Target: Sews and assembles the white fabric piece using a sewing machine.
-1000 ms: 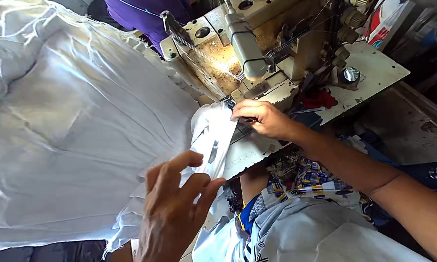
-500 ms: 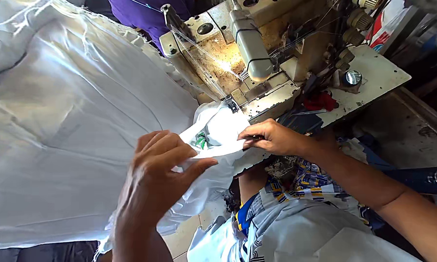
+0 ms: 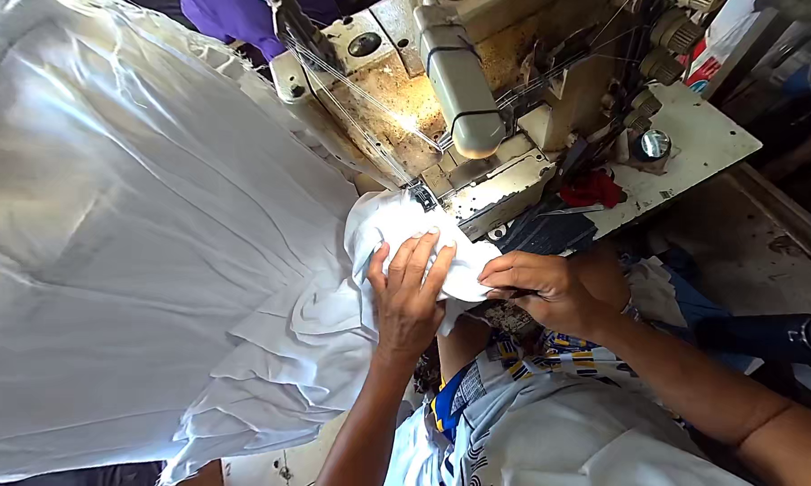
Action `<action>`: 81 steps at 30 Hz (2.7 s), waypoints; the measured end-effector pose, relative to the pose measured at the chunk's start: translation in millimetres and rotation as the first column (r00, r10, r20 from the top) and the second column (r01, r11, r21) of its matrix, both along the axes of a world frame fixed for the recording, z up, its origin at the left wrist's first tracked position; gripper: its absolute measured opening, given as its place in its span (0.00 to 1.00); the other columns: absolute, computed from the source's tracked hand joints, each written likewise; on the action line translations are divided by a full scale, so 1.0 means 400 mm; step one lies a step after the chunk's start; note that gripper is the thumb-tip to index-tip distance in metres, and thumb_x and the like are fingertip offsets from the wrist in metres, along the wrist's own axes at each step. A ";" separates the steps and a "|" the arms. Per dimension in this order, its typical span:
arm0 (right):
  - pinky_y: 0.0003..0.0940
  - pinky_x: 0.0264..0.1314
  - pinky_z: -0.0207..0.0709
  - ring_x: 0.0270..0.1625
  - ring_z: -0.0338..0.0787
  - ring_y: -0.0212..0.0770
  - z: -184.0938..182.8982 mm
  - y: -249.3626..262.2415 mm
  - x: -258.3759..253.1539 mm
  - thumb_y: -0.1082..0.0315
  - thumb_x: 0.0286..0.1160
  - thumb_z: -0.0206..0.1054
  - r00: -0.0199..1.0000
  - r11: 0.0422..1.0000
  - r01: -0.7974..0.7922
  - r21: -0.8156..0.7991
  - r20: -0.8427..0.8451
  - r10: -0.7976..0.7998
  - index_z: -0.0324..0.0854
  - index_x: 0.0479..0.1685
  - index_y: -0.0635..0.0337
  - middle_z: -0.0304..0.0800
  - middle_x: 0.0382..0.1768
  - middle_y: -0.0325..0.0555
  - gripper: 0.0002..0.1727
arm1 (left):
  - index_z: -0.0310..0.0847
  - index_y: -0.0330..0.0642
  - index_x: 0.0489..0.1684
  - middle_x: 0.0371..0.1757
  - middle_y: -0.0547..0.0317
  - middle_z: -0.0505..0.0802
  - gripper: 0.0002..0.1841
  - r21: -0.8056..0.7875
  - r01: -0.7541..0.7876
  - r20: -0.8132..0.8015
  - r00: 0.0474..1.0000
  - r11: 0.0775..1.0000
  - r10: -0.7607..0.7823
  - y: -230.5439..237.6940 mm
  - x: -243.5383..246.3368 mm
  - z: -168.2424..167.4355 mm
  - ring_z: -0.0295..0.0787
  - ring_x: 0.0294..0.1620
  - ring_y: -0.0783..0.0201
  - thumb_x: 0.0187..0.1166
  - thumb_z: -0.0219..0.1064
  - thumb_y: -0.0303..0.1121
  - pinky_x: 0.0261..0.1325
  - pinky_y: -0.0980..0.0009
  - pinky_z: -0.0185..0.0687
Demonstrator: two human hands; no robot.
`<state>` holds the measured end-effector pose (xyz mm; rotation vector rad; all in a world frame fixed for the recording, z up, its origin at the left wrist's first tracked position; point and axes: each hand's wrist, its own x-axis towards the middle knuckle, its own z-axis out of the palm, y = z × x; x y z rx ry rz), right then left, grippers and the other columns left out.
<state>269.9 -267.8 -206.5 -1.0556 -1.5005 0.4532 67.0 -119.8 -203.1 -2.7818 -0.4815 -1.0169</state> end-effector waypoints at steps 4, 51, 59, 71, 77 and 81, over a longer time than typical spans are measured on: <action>0.31 0.60 0.89 0.55 0.93 0.36 -0.018 -0.023 0.002 0.72 0.81 0.69 0.984 0.996 -0.051 -0.067 -0.172 0.039 0.92 0.49 0.67 0.94 0.54 0.47 0.08 | 0.92 0.45 0.38 0.59 0.58 0.95 0.08 -0.016 0.092 -0.136 0.986 0.996 -0.094 0.000 -0.012 0.069 0.88 0.67 0.53 0.72 0.66 0.24 0.85 0.34 0.54; 0.33 0.56 0.90 0.52 0.94 0.39 0.022 0.067 -0.004 0.80 0.75 0.71 0.954 0.999 -0.052 -0.012 -0.297 0.046 0.89 0.39 0.72 0.94 0.47 0.52 0.03 | 0.93 0.47 0.58 0.62 0.58 0.95 0.14 -0.047 -0.058 -0.059 0.997 0.997 0.056 0.049 0.030 0.084 0.90 0.64 0.54 0.79 0.65 0.28 0.85 0.37 0.58; 0.29 0.50 0.89 0.48 0.93 0.36 -0.015 0.048 -0.001 0.77 0.76 0.71 0.930 0.995 -0.047 -0.086 -0.368 0.012 0.90 0.41 0.71 0.94 0.48 0.51 0.04 | 0.92 0.44 0.54 0.63 0.57 0.94 0.13 -0.023 -0.038 -0.171 0.985 0.999 0.034 0.044 0.005 0.108 0.91 0.63 0.53 0.76 0.66 0.28 0.82 0.38 0.63; 0.26 0.41 0.87 0.41 0.91 0.34 -0.002 0.065 -0.007 0.78 0.75 0.72 0.918 0.992 -0.035 -0.118 -0.397 -0.015 0.90 0.41 0.69 0.94 0.49 0.50 0.04 | 0.93 0.42 0.48 0.61 0.56 0.95 0.10 -0.019 -0.014 -0.179 0.984 1.000 0.010 0.071 -0.004 0.121 0.91 0.62 0.52 0.77 0.65 0.28 0.82 0.38 0.62; 0.28 0.44 0.87 0.45 0.91 0.35 -0.005 0.130 -0.009 0.79 0.75 0.71 0.932 0.998 -0.006 -0.061 -0.362 -0.017 0.90 0.40 0.69 0.93 0.49 0.51 0.03 | 0.92 0.42 0.49 0.61 0.55 0.94 0.12 -0.015 -0.014 -0.212 0.977 1.000 0.011 0.130 0.002 0.143 0.90 0.63 0.49 0.77 0.63 0.27 0.80 0.38 0.64; 0.30 0.46 0.88 0.47 0.92 0.37 0.000 0.159 -0.008 0.80 0.76 0.69 0.932 0.999 -0.004 -0.045 -0.362 -0.012 0.89 0.40 0.70 0.93 0.49 0.52 0.03 | 0.93 0.45 0.53 0.69 0.58 0.91 0.14 -0.136 0.136 -0.089 0.985 0.981 -0.149 0.159 0.006 0.137 0.85 0.71 0.52 0.80 0.62 0.25 0.80 0.47 0.69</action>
